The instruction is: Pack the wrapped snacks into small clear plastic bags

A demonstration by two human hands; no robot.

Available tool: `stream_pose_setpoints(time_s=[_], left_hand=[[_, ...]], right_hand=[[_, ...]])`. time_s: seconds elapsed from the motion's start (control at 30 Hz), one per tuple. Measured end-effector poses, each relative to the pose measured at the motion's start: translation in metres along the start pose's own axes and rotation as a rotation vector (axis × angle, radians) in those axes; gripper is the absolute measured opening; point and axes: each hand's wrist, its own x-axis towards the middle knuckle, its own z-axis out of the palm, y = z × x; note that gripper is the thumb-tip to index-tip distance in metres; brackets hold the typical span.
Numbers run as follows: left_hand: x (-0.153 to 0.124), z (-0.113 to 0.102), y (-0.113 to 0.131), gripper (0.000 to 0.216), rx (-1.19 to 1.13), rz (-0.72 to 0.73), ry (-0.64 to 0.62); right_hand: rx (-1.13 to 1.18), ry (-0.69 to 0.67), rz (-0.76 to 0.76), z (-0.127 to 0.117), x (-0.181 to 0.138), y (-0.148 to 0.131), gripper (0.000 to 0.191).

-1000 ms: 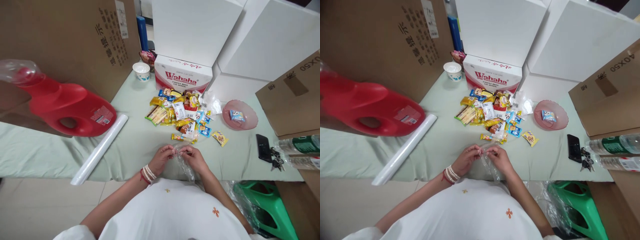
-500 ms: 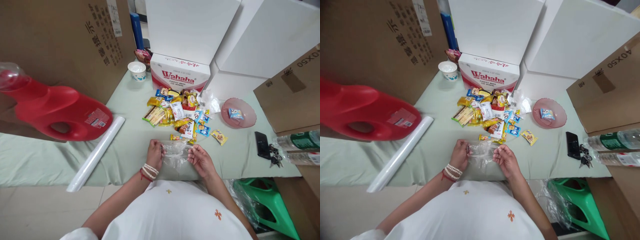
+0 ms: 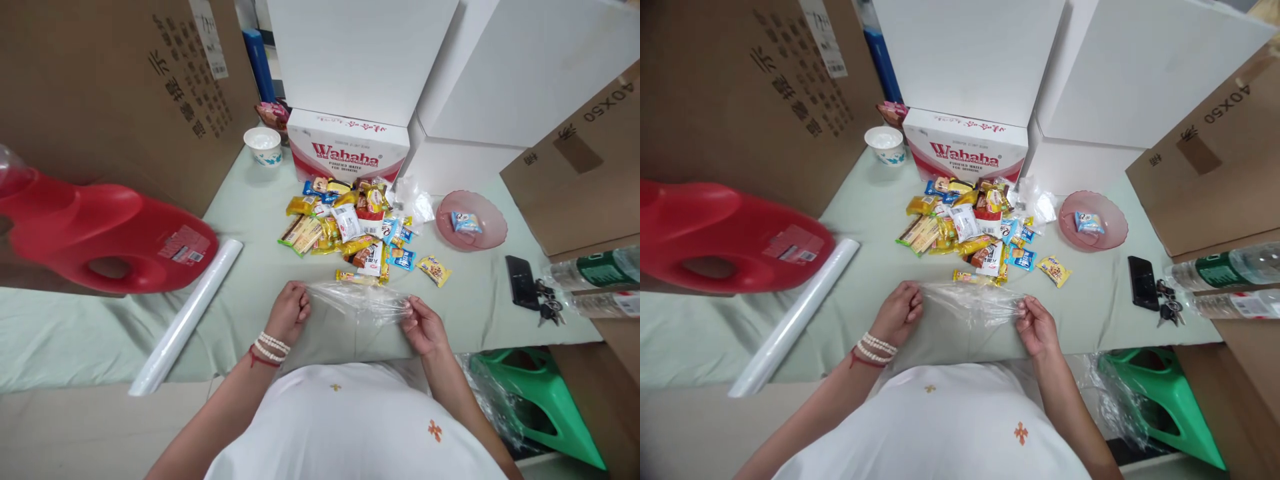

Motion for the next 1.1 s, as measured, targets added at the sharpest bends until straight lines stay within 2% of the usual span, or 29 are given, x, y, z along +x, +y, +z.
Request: stream_pose_setpoints(time_s=[0.13, 0.2, 0.27, 0.37, 0.43, 0.53, 0.63, 0.7, 0.77, 0.8, 0.83, 0.87, 0.93, 0.97, 1.03, 1.1], left_hand=[[-0.011, -0.004, 0.001, 0.040, 0.194, 0.050, -0.088], [-0.017, 0.001, -0.005, 0.047, 0.306, 0.126, -0.152], [-0.023, 0.008, -0.009, 0.045, 0.360, 0.245, -0.158], [-0.027, 0.013, -0.010, 0.045, 0.323, 0.331, -0.092], [-0.026, 0.008, -0.010, 0.046, 0.314, 0.303, -0.059], [-0.018, -0.008, -0.011, 0.047, 0.460, 0.262, -0.038], [-0.008, -0.029, -0.014, 0.044, 0.599, 0.286, 0.108], [-0.007, -0.038, -0.015, 0.037, 0.752, 0.477, 0.298], [-0.012, -0.040, -0.014, 0.027, 0.941, 0.776, 0.422], [-0.015, -0.038, -0.014, 0.021, 1.025, 0.920, 0.392], [-0.018, -0.033, -0.014, 0.016, 1.096, 1.036, 0.286], [-0.020, -0.027, -0.014, 0.016, 1.155, 1.114, 0.127], [-0.018, -0.011, -0.017, 0.025, 1.263, 1.147, -0.195], [-0.014, -0.003, -0.019, 0.029, 1.316, 1.126, -0.302], [-0.004, 0.010, -0.025, 0.037, 1.414, 1.072, -0.368], [0.005, 0.016, -0.033, 0.047, 1.493, 1.041, -0.344]], right_hand=[[-0.020, 0.009, 0.043, -0.004, -0.001, 0.003, 0.031], [-0.048, 0.008, 0.068, 0.000, -0.003, 0.008, 0.033], [-0.081, 0.014, 0.064, 0.004, -0.007, 0.012, 0.035], [-0.167, 0.026, -0.013, 0.007, -0.012, 0.013, 0.039], [-0.275, 0.048, -0.102, 0.005, -0.015, 0.013, 0.043], [-0.515, 0.084, -0.247, -0.003, -0.018, 0.013, 0.047], [-0.789, 0.101, -0.322, -0.016, -0.019, 0.010, 0.047], [-1.017, 0.071, -0.343, -0.023, -0.023, -0.001, 0.044], [-1.306, -0.014, -0.417, -0.026, -0.028, -0.018, 0.042], [-1.450, -0.050, -0.492, -0.025, -0.031, -0.027, 0.041], [-1.572, -0.064, -0.587, -0.022, -0.034, -0.034, 0.041], [-1.660, -0.061, -0.688, -0.016, -0.035, -0.040, 0.042], [-1.749, -0.083, -0.825, 0.001, -0.034, -0.042, 0.050], [-1.774, -0.134, -0.837, 0.011, -0.030, -0.039, 0.055], [-1.800, -0.272, -0.776, 0.028, -0.019, -0.026, 0.054], [-1.729, -0.329, -0.678, 0.037, -0.003, -0.015, 0.033]])
